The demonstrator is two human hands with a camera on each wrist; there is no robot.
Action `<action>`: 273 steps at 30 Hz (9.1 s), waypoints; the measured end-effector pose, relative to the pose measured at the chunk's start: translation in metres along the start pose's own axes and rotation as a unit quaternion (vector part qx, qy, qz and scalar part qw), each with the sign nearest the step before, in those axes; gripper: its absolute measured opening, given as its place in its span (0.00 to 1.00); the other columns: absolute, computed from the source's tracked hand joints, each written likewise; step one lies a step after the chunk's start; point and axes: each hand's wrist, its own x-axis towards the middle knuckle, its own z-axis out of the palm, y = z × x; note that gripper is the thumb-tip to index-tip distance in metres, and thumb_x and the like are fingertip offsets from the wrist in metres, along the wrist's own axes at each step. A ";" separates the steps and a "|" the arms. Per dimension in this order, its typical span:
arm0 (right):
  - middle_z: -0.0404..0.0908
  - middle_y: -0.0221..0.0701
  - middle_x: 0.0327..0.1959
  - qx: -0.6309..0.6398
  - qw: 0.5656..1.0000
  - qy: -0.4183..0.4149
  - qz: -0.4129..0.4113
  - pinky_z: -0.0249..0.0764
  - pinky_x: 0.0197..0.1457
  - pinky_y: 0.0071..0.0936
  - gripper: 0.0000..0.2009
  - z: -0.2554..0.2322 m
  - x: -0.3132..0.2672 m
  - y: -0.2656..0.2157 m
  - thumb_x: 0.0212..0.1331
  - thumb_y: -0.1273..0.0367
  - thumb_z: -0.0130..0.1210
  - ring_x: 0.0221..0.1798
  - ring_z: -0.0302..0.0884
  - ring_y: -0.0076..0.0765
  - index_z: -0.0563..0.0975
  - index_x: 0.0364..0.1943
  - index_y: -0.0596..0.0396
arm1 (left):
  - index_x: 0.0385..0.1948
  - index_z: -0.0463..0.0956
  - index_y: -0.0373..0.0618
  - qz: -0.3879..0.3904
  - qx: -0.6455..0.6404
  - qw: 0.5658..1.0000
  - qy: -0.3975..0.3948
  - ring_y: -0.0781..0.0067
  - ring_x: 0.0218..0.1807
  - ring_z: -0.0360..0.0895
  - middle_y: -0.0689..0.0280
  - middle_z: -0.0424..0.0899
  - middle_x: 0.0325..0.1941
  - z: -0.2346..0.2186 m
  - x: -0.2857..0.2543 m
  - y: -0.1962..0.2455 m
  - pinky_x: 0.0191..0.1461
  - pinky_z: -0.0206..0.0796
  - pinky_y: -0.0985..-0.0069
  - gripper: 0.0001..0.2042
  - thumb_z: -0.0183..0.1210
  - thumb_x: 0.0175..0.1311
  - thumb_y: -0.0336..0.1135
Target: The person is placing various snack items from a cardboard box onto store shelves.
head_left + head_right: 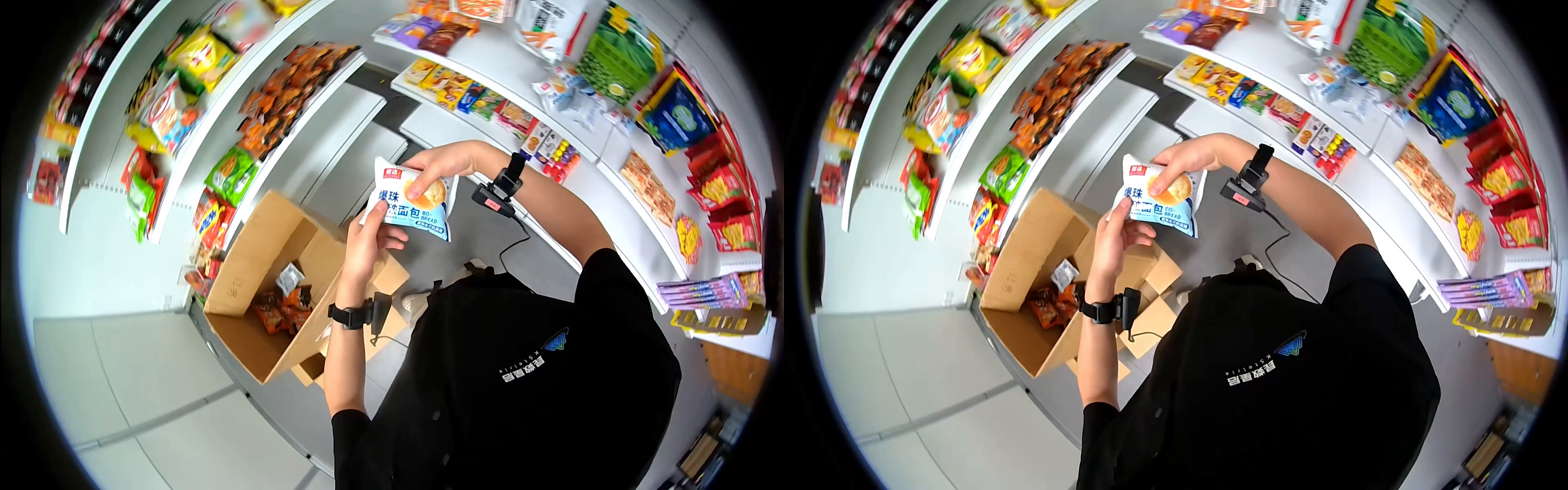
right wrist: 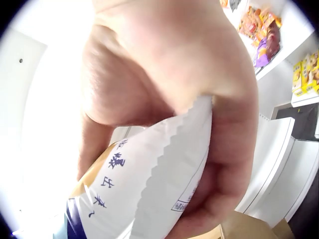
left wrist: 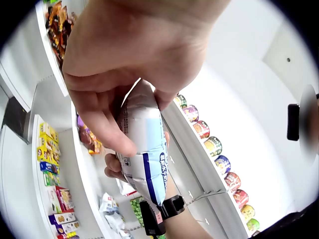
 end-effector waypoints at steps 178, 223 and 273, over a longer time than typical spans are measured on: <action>0.75 0.41 0.42 -0.255 0.895 -0.291 0.224 0.78 0.36 0.34 0.27 0.419 0.859 0.250 0.59 0.65 0.50 0.37 0.76 0.38 0.57 0.63 0.45 | 0.31 0.77 0.34 -0.112 -0.489 0.400 0.767 0.73 0.08 0.72 0.57 0.77 0.12 -0.402 -0.201 -0.208 0.12 0.64 0.82 0.18 0.49 0.66 0.44; 0.76 0.28 0.20 -0.041 0.979 -0.198 0.016 0.67 0.19 0.16 0.10 0.291 0.630 0.070 0.62 0.71 0.51 0.17 0.70 0.18 0.69 0.46 0.57 | 0.35 0.74 0.39 -0.015 -0.361 0.544 0.757 0.76 0.20 0.78 0.61 0.81 0.23 -0.368 -0.190 -0.234 0.22 0.70 0.81 0.13 0.48 0.66 0.41; 0.72 0.22 0.21 -0.021 0.979 -0.041 -0.199 0.60 0.24 0.16 0.18 -0.064 0.249 -0.132 0.58 0.64 0.58 0.22 0.63 0.14 0.73 0.48 0.61 | 0.50 0.71 0.46 0.202 -0.155 0.894 0.368 0.83 0.40 0.70 0.73 0.76 0.41 -0.193 0.067 0.030 0.44 0.64 0.79 0.17 0.53 0.65 0.45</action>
